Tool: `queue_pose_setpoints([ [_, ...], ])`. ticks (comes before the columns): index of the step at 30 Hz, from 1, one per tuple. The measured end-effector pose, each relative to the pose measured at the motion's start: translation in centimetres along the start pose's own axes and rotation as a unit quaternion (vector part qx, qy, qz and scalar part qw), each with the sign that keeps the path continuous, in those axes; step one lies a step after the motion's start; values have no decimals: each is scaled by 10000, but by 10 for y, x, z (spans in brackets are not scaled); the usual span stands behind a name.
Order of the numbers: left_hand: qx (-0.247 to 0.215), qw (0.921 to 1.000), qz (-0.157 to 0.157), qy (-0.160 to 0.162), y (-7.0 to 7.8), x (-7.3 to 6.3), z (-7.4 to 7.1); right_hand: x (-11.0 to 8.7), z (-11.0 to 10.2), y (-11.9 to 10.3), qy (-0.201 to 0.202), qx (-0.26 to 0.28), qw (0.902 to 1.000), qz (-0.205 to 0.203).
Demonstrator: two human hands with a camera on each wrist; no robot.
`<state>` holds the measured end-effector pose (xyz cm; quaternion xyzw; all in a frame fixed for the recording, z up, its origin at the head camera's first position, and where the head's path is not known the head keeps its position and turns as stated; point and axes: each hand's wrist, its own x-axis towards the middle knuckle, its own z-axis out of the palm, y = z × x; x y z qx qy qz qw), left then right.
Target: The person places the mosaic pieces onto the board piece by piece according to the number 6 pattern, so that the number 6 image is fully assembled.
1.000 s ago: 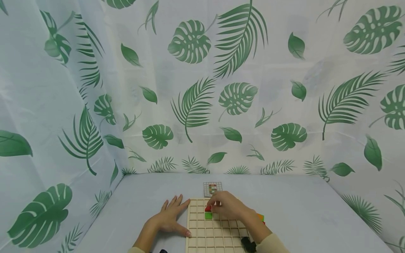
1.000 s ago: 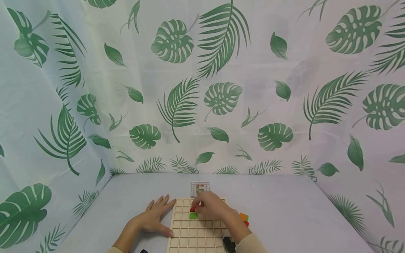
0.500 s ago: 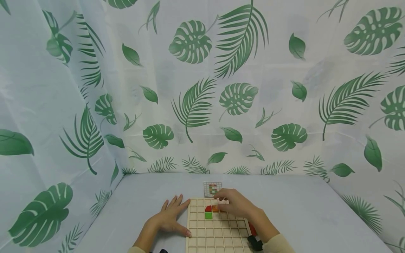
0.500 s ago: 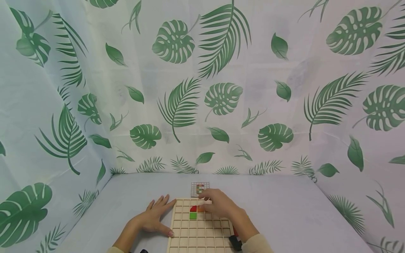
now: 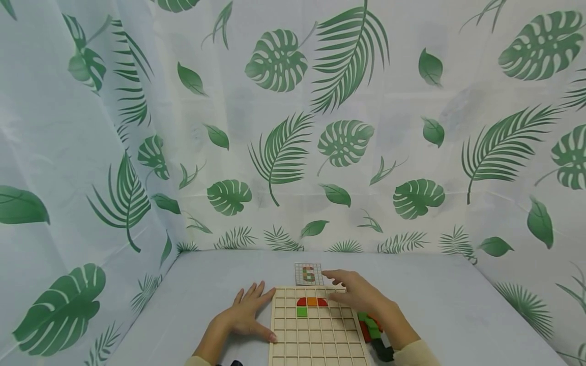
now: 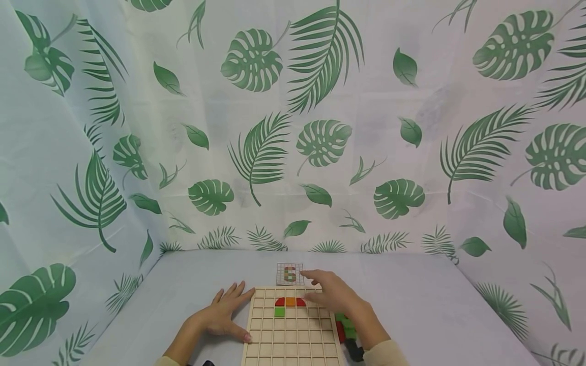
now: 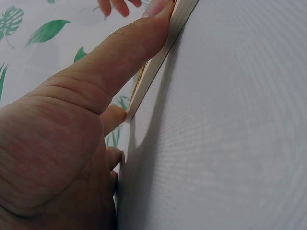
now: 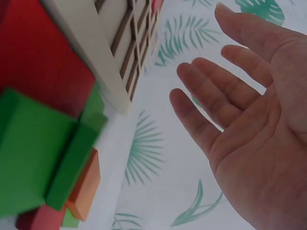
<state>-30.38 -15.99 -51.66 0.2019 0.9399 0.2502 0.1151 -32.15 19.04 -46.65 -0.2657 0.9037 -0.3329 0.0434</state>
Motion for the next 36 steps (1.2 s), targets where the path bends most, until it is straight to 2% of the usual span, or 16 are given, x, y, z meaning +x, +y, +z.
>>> queue_pose_setpoints([
  [10, 6, 10000, 11, -3, 2, -1, -1, -6, -17, 8, 103, -104, 9997, -195],
  [23, -9, 10000, 38, 9, 5, -3, -2, -13, -31, 20, -29, -246, 9997, -32],
  [36, 67, 10000, 54, 16, 3, -2, -1, -20, -38, 22, -261, -120, 9982, 532],
])
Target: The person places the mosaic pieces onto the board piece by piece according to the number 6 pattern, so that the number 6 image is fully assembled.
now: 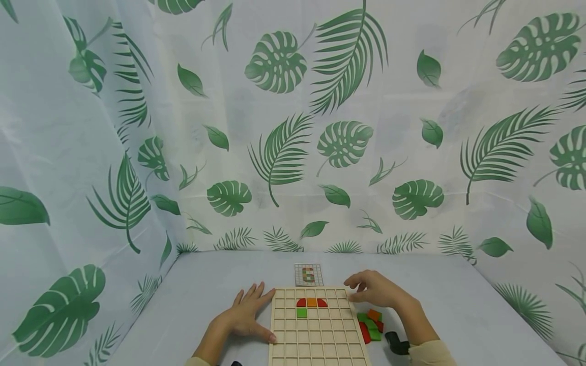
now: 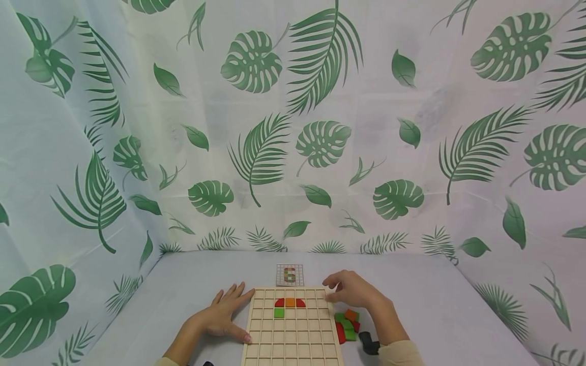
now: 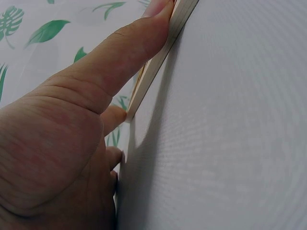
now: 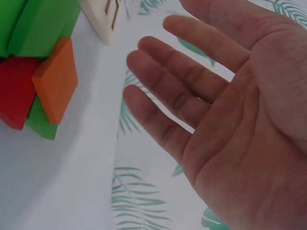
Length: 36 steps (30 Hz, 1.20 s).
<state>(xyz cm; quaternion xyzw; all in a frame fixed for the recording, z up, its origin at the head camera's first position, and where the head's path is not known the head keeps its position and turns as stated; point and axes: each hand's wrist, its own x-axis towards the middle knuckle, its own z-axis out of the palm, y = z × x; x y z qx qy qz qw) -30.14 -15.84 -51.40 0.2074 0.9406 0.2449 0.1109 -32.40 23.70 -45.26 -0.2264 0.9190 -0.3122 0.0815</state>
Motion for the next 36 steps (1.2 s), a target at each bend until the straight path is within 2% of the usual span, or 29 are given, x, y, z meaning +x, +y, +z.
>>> queue_pose_setpoints([
  [15, 58, 10000, -2, -13, -2, 1, 1, -8, -9, 10, -436, 323, 9984, 177],
  [26, 29, 10000, -27, -47, -1, 1, 0, -16, -12, 15, -538, -68, 9961, 697],
  [36, 2, 10000, -1, -51, -3, 1, -1, -15, -4, 14, -483, -337, 9913, 1180],
])
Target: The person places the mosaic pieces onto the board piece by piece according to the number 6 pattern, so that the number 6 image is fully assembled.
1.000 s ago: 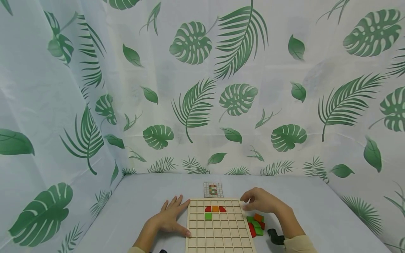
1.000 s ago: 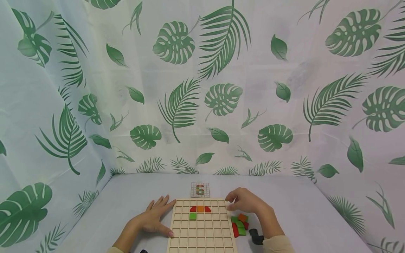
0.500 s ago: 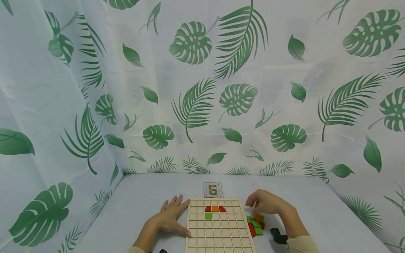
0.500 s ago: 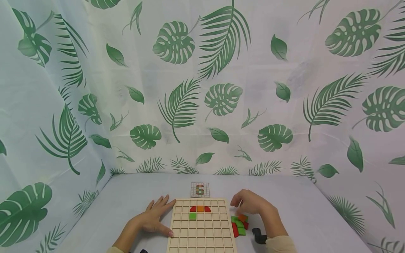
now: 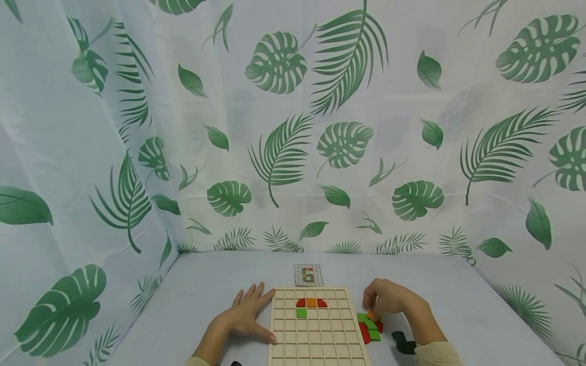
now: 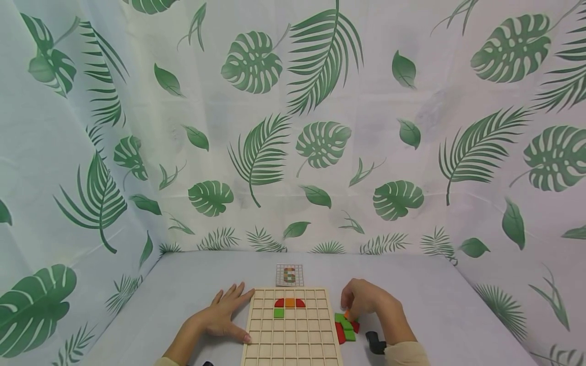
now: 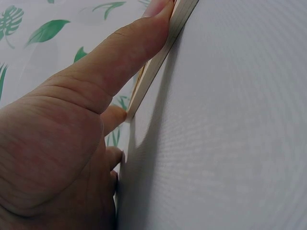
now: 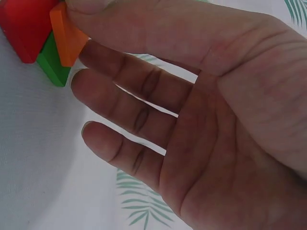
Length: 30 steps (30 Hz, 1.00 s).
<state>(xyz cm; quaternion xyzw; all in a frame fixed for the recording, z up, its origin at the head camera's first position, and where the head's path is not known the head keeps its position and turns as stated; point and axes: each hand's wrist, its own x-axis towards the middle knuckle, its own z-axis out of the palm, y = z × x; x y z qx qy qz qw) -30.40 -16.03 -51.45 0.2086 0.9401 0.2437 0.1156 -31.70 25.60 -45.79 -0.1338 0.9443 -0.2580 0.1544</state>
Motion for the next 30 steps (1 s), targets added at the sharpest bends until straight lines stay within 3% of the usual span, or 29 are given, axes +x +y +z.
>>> queue_pose_setpoints([
  [7, -19, 10000, 14, -8, 2, -2, 0, 3, 2, 0, 43, -159, 9996, 229],
  [14, -49, 10000, 25, 6, 1, -2, -1, 2, 2, -1, 160, -133, 9998, 1],
  [23, -38, 10000, 53, 31, -1, 0, 1, 2, 4, -7, 422, -373, 9980, 284],
  [30, -29, 9999, 92, 58, 1, -2, 1, 4, 4, -4, 544, -433, 9973, 224],
])
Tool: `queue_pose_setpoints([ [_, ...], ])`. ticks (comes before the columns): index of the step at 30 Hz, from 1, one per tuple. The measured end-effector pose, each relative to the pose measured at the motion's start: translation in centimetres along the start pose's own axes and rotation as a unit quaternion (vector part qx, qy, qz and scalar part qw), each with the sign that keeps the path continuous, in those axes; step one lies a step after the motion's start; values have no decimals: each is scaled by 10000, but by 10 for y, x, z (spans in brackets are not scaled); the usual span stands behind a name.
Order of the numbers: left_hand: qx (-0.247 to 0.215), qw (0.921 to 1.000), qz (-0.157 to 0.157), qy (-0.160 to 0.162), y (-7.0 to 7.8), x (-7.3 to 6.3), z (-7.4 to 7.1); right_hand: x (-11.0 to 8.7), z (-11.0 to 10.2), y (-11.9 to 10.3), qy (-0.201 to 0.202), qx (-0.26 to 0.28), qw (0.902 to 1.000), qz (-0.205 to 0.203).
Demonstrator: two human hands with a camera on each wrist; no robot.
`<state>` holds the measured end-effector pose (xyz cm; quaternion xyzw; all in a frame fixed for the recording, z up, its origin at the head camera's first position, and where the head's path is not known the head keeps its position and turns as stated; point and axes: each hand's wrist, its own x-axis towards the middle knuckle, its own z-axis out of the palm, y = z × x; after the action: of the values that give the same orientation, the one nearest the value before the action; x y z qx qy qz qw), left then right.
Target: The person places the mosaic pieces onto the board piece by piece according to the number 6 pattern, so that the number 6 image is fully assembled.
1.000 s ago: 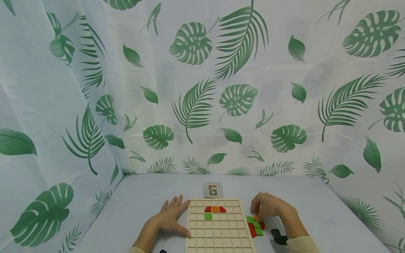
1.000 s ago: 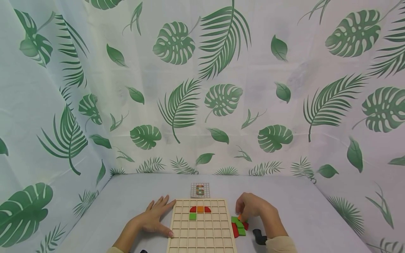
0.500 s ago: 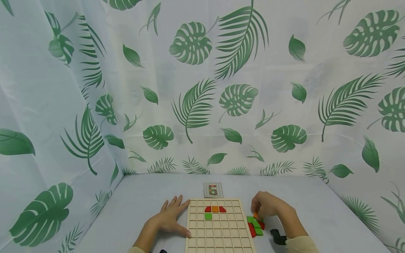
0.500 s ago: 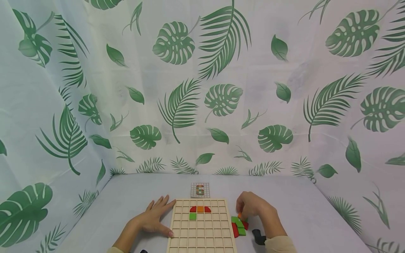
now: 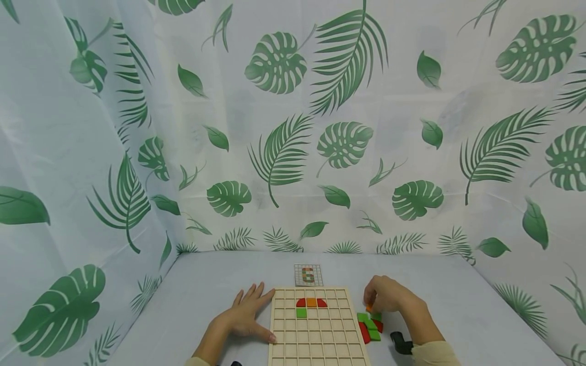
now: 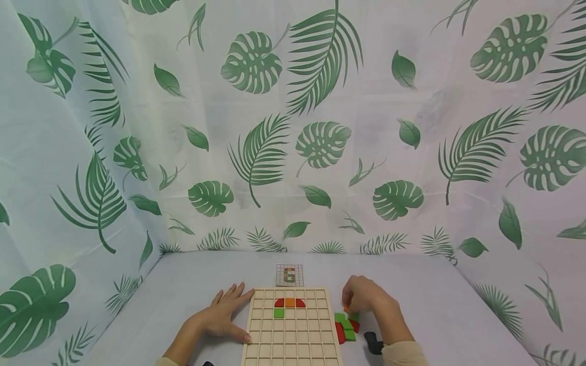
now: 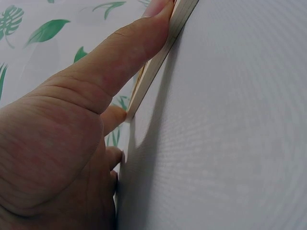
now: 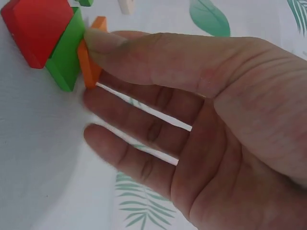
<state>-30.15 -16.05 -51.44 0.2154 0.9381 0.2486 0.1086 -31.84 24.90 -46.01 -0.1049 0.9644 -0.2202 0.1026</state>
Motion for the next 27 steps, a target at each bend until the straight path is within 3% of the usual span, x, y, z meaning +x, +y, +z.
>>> queue_pose_setpoints([
  [6, 1, 10000, -8, -7, 0, 0, 0, 2, 2, 3, 90, 160, 9998, -73],
  [17, 25, 10000, -39, -51, -2, 2, 1, 1, 1, 1, 99, -177, 9996, -181],
  [27, -33, 10000, -15, -21, 1, 0, -1, 3, 2, 0, 0, -148, 9998, -91],
])
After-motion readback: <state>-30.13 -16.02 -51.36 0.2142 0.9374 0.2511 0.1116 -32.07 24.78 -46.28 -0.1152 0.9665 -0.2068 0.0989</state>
